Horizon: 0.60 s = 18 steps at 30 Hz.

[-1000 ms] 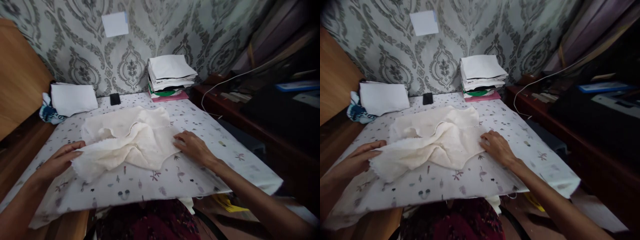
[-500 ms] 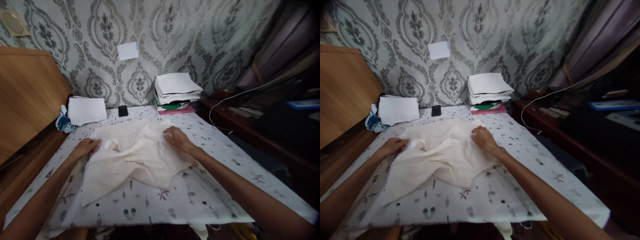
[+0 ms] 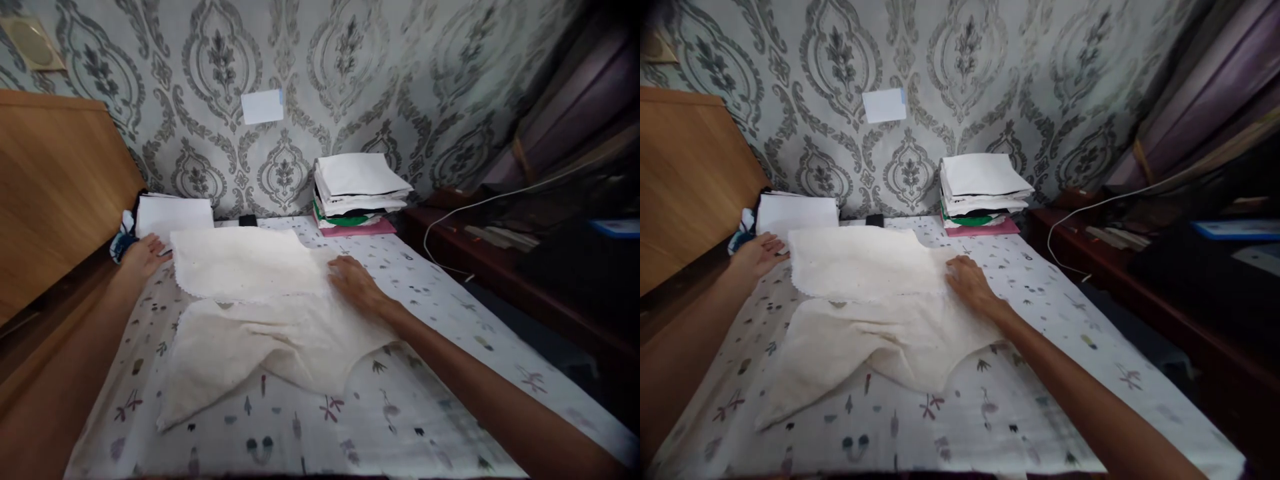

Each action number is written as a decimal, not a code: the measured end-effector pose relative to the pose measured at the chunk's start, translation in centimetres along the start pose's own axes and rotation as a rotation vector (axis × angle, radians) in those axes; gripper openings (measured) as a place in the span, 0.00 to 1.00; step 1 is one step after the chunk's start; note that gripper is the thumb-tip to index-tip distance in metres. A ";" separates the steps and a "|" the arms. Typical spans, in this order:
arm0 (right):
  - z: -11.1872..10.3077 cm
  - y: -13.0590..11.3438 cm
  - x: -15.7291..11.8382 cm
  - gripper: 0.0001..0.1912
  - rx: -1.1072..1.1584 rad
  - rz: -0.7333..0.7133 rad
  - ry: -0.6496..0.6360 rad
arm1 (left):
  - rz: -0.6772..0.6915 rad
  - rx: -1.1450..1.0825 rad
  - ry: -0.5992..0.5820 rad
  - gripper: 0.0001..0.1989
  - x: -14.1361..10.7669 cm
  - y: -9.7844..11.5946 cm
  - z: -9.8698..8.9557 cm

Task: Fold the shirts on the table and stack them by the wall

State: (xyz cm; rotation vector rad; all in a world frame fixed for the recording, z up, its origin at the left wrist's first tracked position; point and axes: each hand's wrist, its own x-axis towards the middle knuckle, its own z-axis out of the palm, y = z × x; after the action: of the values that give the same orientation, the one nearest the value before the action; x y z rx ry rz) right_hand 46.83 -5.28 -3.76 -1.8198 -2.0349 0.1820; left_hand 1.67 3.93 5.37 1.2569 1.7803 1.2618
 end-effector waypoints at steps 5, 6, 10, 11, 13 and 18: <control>-1.7 0.6 -4.2 0.21 0.051 -0.020 0.061 | -0.078 0.002 -0.045 0.10 -4.3 -3.3 -0.7; -2.1 0.4 -5.5 0.20 0.060 -0.028 0.081 | -0.065 0.064 -0.091 0.11 -5.6 -3.8 -1.1; -3.2 -1.8 -11.8 0.17 0.114 -0.076 0.096 | 0.064 0.505 -0.421 0.21 -10.9 -5.0 -2.9; -3.1 -2.7 -13.2 0.19 0.118 -0.090 0.057 | 0.093 0.568 -0.464 0.24 -12.0 -5.2 -3.0; -2.7 -4.3 -15.4 0.21 0.104 -0.102 -0.027 | 0.120 0.574 -0.469 0.25 -13.8 -5.4 -2.8; -1.1 -6.6 -16.3 0.14 0.092 -0.010 -0.125 | 0.019 0.166 -0.503 0.18 -14.8 -4.3 -1.9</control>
State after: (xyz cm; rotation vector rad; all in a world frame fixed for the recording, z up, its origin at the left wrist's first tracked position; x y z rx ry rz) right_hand 42.27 -22.35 -3.78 -1.7824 -2.0817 0.3892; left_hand 3.87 -10.91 1.42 1.5254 1.5238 0.7266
